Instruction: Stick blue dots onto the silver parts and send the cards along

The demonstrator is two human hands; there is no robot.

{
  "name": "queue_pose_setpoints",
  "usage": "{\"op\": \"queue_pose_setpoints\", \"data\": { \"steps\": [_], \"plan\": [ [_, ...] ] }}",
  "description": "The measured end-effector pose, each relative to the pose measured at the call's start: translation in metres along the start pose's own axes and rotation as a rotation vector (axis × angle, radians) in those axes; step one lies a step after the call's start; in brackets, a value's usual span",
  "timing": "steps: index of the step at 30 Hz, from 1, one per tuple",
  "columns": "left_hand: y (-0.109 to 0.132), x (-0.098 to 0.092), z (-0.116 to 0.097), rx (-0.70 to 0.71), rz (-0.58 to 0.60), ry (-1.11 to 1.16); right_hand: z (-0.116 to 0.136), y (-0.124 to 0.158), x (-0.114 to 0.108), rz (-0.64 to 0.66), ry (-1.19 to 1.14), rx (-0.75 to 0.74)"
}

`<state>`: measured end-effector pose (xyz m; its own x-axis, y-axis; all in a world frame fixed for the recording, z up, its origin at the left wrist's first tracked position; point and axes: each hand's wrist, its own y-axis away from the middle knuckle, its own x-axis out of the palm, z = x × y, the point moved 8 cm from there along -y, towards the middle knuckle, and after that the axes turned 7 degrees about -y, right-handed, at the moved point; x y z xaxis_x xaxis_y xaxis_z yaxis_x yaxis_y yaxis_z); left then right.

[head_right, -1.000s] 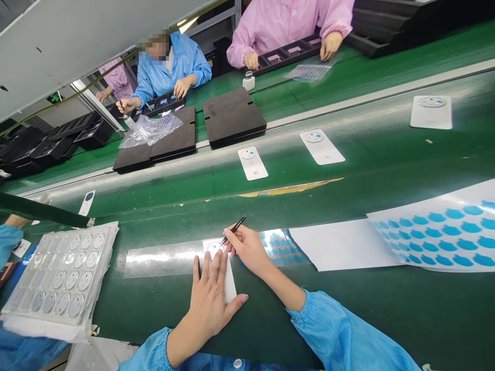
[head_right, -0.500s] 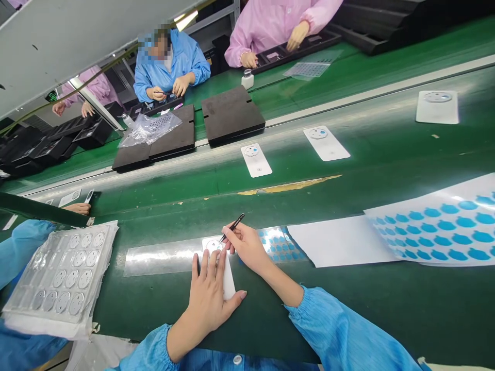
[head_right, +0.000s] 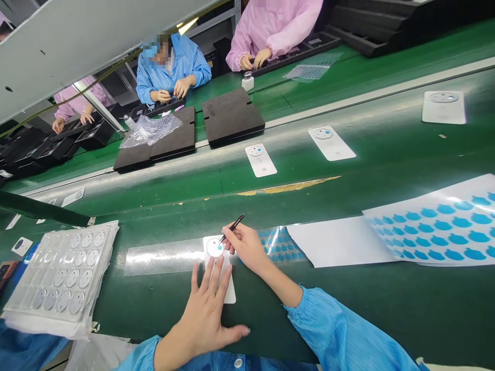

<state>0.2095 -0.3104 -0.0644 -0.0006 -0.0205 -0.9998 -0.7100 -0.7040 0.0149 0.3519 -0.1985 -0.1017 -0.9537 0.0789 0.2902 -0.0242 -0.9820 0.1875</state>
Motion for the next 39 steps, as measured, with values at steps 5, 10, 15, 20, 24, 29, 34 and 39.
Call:
{"op": "queue_pose_setpoints", "data": {
  "steps": [5, 10, 15, 20, 24, 29, 34, 39],
  "plan": [
    [0.051, -0.003, -0.019, 0.249, -0.045, -0.069, -0.002, 0.002, -0.002, -0.019, -0.014, -0.002],
    [0.092, -0.023, -0.011, 0.468, -0.278, 0.028, 0.022, 0.007, -0.010, -0.122, -0.060, -0.097],
    [0.052, -0.058, 0.045, 0.470, -0.466, 0.203, 0.054, 0.014, -0.041, -0.343, -0.120, -0.323],
    [-0.080, -0.062, 0.137, 0.182, -0.547, 0.127, 0.048, 0.008, -0.058, -0.390, -0.103, -0.329],
    [-0.171, -0.028, 0.200, -0.072, -0.278, 0.112, 0.040, 0.005, -0.057, -0.380, -0.065, -0.309],
    [-0.197, 0.006, 0.219, -0.158, -0.194, 0.126, 0.040, 0.006, -0.051, -0.331, -0.018, -0.298],
    [-0.188, 0.006, 0.219, -0.194, -0.279, 0.174, 0.040, 0.007, -0.047, -0.302, -0.005, -0.290],
    [-0.170, -0.008, 0.239, -0.355, -0.490, 0.246, 0.039, 0.008, -0.041, -0.285, 0.006, -0.275]
  ]
}}
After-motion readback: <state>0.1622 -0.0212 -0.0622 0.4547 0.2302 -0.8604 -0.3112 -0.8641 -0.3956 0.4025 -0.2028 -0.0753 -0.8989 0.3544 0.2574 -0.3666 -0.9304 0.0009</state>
